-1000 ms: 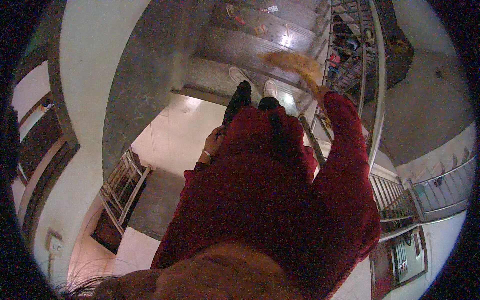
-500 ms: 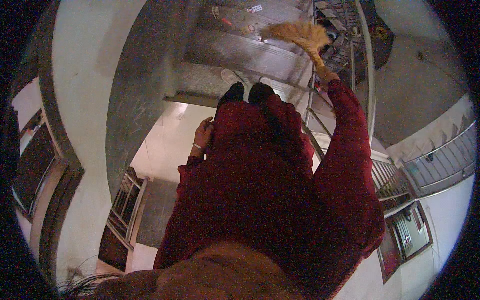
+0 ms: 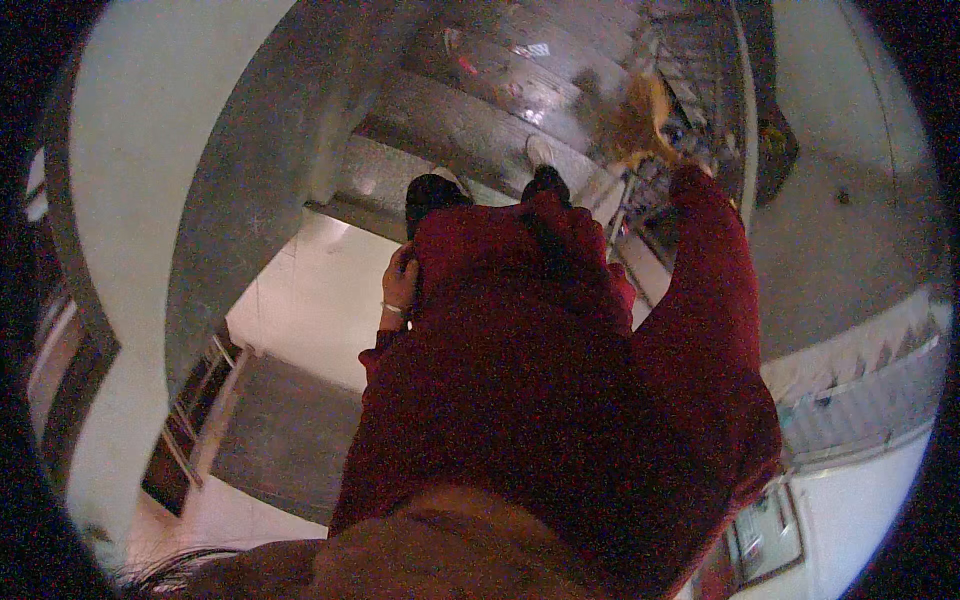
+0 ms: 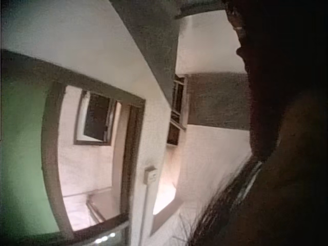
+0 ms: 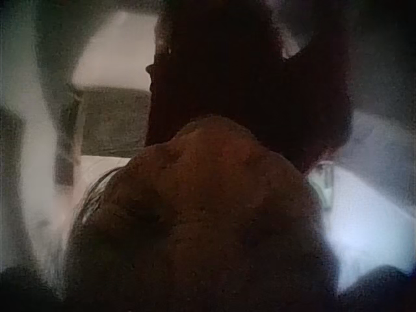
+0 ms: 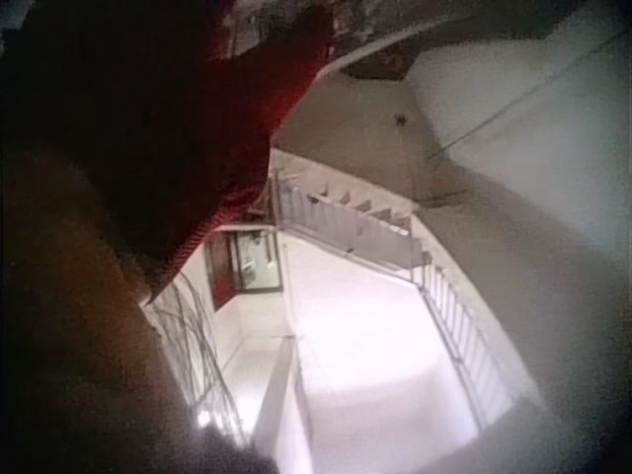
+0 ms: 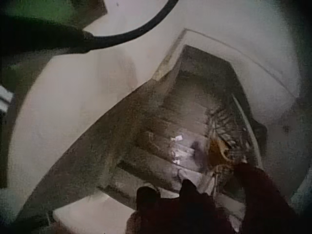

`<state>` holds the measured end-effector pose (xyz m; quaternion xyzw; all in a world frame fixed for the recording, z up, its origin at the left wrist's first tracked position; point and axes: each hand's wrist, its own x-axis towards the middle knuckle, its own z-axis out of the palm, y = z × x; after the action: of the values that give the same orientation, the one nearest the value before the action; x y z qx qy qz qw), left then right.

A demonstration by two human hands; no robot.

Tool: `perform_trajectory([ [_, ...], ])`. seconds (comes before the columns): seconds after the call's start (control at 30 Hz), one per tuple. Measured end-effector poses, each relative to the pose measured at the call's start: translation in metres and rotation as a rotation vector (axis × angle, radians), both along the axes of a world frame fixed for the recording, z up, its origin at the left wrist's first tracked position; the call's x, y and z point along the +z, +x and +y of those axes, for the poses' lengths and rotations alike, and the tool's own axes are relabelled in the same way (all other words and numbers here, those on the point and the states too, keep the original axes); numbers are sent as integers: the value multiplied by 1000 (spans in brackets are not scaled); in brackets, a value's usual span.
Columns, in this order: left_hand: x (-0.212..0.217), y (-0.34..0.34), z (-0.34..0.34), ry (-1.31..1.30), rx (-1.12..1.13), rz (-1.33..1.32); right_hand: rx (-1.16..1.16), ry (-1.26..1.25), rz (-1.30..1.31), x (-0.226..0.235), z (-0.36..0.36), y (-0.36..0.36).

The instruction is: The person sweeps dust and debris from the stairs and a landing using a broom.

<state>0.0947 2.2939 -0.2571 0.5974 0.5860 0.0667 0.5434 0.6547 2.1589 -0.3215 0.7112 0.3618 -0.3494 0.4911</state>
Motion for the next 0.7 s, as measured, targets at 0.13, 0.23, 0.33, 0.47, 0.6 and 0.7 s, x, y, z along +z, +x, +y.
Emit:
perform_trajectory([
  [0.13,-51,43,-37,358,-81,185,41,-33,86,-88,18,25],
  [0.23,-27,81,-59,269,-114,263,108,0,231,-141,41,12],
  [0.33,-17,87,-61,231,-107,245,178,70,347,-154,65,5],
  [0.47,-13,92,-70,283,-155,269,276,187,463,-157,110,6],
  [0.6,-11,108,-72,201,-117,300,260,294,548,-165,135,24],
  [0.7,-13,112,-76,239,-153,284,197,355,591,-169,136,36],
])
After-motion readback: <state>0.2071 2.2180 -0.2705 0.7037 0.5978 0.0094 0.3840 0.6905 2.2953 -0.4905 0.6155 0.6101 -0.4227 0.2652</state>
